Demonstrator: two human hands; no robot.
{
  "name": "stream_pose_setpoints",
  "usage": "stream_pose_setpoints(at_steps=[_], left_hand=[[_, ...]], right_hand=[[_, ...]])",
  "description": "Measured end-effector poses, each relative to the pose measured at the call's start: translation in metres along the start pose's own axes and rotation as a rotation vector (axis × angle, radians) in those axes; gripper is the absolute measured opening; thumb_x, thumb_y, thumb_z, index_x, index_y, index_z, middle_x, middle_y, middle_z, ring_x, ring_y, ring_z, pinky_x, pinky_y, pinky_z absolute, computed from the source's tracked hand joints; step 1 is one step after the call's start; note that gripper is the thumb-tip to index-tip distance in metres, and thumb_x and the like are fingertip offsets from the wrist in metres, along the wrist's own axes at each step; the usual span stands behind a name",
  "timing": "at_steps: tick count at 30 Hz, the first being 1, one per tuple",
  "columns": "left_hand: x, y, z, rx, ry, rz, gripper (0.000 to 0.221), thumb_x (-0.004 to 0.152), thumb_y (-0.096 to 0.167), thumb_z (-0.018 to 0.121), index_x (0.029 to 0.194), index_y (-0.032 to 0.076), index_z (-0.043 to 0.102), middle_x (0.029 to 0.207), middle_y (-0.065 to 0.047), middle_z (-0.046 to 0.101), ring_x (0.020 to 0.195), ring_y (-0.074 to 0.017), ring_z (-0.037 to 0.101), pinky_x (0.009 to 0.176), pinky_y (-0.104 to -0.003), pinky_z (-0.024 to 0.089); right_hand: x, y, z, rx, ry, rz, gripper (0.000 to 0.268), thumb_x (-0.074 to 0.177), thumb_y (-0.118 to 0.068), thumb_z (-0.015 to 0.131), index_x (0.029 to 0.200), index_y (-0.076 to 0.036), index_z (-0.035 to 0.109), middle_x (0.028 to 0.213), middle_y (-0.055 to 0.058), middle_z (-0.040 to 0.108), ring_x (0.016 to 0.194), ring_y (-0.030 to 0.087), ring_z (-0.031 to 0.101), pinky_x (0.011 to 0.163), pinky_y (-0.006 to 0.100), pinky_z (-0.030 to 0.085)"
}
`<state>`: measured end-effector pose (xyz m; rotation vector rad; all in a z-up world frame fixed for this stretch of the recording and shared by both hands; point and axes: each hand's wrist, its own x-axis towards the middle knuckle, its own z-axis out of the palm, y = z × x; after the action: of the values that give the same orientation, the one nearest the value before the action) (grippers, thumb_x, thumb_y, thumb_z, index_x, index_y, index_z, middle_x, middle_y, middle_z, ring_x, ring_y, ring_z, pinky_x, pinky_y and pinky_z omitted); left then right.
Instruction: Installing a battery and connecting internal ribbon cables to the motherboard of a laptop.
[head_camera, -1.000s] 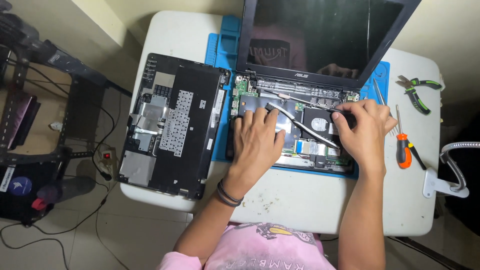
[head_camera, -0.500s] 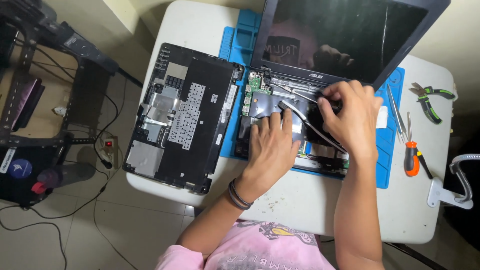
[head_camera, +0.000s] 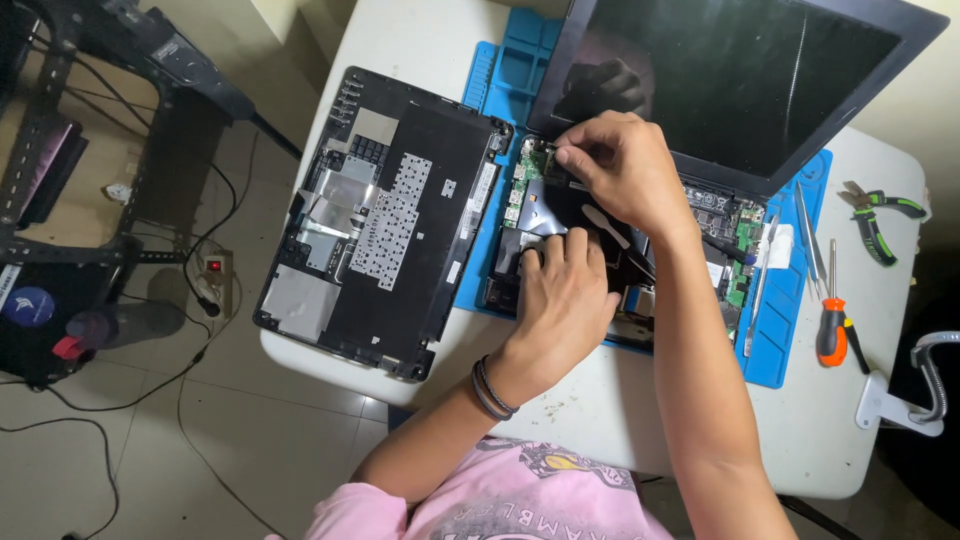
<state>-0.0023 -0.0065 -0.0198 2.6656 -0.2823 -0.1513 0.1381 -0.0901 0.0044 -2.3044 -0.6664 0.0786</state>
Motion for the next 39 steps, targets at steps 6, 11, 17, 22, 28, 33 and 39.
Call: stream_pose_setpoints(at_steps=[6,11,17,22,28,33,39], left_hand=[[0.001,-0.003,0.000,-0.029,-0.007,0.006,0.063,0.084,0.041,0.073,0.124,-0.006,0.058,0.109,-0.012,0.048,0.098,-0.0335,0.053,0.080,-0.051,0.041],[0.001,-0.007,0.002,-0.069,0.019,0.017,0.060,0.085,0.039,0.072,0.121,-0.007,0.059,0.108,-0.012,0.049,0.098,-0.0344,0.054,0.080,-0.051,0.042],[-0.005,-0.002,-0.002,-0.013,-0.010,0.026,0.062,0.083,0.041,0.074,0.121,-0.006,0.060,0.109,-0.013,0.048,0.099,-0.0345,0.052,0.083,-0.051,0.041],[-0.007,0.000,-0.007,-0.059,-0.042,0.018,0.064,0.087,0.040,0.071,0.123,-0.010,0.058,0.111,-0.016,0.049,0.102,-0.0348,0.052,0.086,-0.050,0.041],[-0.018,0.011,-0.010,0.006,-0.101,0.030,0.073,0.087,0.044,0.070,0.127,-0.014,0.054,0.116,-0.023,0.050,0.104,-0.0364,0.052,0.088,-0.048,0.042],[-0.014,0.002,-0.025,-0.068,-0.045,0.053,0.056,0.087,0.031,0.070,0.120,-0.013,0.060,0.111,-0.024,0.055,0.099,-0.0389,0.057,0.081,-0.049,0.047],[0.009,-0.038,-0.024,0.017,0.318,-0.015,0.033,0.078,0.004,0.064,0.110,-0.003,0.062,0.098,-0.014,0.056,0.087,-0.0351,0.059,0.066,-0.046,0.047]], right_hand=[[-0.006,-0.014,-0.006,-0.030,-0.104,0.001,0.008,0.093,-0.010,0.076,0.099,-0.006,0.079,0.086,0.018,0.069,0.084,0.034,0.061,0.072,0.042,0.049],[-0.014,-0.001,0.005,-0.159,-0.060,-0.035,0.008,0.093,-0.005,0.076,0.100,-0.008,0.078,0.088,0.013,0.069,0.086,0.030,0.061,0.071,0.039,0.049],[-0.017,0.012,0.022,-0.123,0.023,-0.039,0.011,0.091,-0.004,0.079,0.100,-0.011,0.077,0.088,0.008,0.064,0.087,0.030,0.062,0.073,0.040,0.051],[-0.018,0.017,0.026,-0.121,0.055,-0.047,0.011,0.092,-0.007,0.080,0.098,-0.013,0.075,0.087,0.006,0.059,0.087,0.029,0.063,0.074,0.040,0.051],[-0.017,0.010,0.023,-0.119,0.047,-0.029,0.013,0.088,-0.002,0.080,0.095,-0.010,0.074,0.084,0.008,0.059,0.083,0.030,0.064,0.072,0.042,0.050],[-0.015,0.011,0.019,-0.142,0.013,-0.028,0.013,0.087,-0.003,0.081,0.096,-0.010,0.073,0.082,0.009,0.057,0.081,0.031,0.063,0.070,0.043,0.050],[-0.016,0.017,0.021,-0.100,0.022,-0.032,0.010,0.091,-0.003,0.078,0.098,-0.009,0.074,0.081,0.007,0.056,0.082,0.031,0.063,0.070,0.041,0.050]])
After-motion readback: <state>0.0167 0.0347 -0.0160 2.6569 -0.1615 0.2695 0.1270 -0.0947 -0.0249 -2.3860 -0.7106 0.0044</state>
